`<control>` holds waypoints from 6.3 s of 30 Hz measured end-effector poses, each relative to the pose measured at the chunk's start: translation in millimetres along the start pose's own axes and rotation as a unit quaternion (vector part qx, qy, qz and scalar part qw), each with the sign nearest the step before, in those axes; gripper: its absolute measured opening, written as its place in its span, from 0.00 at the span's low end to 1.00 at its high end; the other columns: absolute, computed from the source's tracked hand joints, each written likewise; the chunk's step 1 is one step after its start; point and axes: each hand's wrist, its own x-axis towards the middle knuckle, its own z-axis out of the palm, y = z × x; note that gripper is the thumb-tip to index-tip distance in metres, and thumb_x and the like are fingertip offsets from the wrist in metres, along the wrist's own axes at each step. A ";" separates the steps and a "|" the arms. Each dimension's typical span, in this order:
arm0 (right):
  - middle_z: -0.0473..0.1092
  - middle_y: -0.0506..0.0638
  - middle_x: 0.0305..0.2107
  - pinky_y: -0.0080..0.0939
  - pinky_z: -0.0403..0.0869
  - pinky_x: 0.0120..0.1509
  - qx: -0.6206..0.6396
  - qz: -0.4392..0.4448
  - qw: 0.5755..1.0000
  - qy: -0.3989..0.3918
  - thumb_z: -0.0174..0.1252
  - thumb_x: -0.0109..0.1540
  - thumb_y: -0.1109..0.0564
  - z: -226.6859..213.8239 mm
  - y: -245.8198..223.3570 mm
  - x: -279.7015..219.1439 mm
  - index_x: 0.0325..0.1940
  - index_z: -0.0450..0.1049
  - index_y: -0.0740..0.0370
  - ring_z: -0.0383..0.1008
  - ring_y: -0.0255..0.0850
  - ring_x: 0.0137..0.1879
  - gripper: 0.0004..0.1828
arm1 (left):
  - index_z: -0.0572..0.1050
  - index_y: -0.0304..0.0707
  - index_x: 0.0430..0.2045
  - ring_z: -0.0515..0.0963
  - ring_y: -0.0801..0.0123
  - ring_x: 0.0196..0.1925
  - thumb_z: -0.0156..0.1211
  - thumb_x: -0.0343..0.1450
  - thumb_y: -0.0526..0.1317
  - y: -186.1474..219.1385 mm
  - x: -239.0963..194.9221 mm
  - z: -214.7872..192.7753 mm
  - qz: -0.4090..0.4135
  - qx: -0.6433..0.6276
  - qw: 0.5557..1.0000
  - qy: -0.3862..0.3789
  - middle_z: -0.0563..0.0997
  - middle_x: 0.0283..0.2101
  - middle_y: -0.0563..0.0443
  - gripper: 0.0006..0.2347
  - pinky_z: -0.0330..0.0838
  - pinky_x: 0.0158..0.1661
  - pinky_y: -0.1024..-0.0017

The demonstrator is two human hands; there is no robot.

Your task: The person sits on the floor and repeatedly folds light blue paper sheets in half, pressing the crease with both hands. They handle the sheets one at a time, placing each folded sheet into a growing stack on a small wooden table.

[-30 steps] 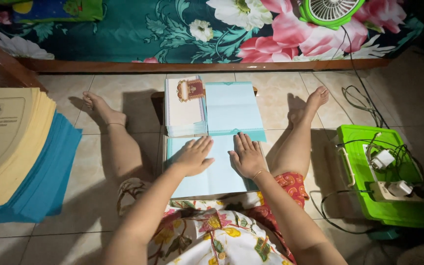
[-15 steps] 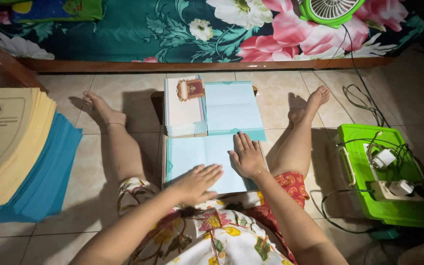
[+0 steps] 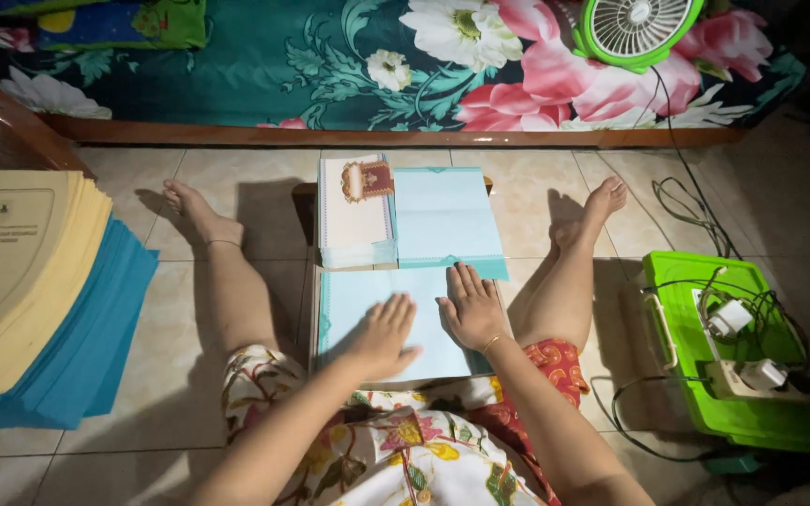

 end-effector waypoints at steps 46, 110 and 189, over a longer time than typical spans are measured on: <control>0.38 0.48 0.79 0.47 0.42 0.79 0.010 0.003 1.000 -0.021 0.19 0.70 0.31 -7.2 -0.8 -2.7 0.82 0.39 0.52 0.35 0.41 0.83 0.41 | 0.45 0.29 0.73 0.40 0.50 0.80 0.30 0.77 0.60 10.5 -20.0 -27.8 -0.074 -0.028 0.995 -0.057 0.44 0.78 0.34 0.35 0.37 0.73 0.51; 0.44 0.60 0.77 0.68 0.44 0.78 0.047 0.011 0.999 -0.015 0.29 0.69 0.25 -9.9 -28.8 -98.2 0.80 0.43 0.61 0.41 0.51 0.82 0.48 | 0.46 0.44 0.75 0.40 0.56 0.80 0.32 0.75 0.65 -0.8 -13.3 -1.6 -0.155 -0.140 0.978 -0.005 0.44 0.79 0.47 0.36 0.35 0.73 0.49; 0.38 0.52 0.79 0.56 0.38 0.82 0.063 0.082 0.994 -0.038 0.16 0.66 0.21 -18.6 -23.2 1.5 0.82 0.40 0.57 0.33 0.44 0.84 0.51 | 0.45 0.29 0.73 0.39 0.47 0.80 0.37 0.76 0.59 43.3 -10.8 13.5 -0.172 -0.131 0.976 0.021 0.43 0.78 0.33 0.36 0.33 0.72 0.47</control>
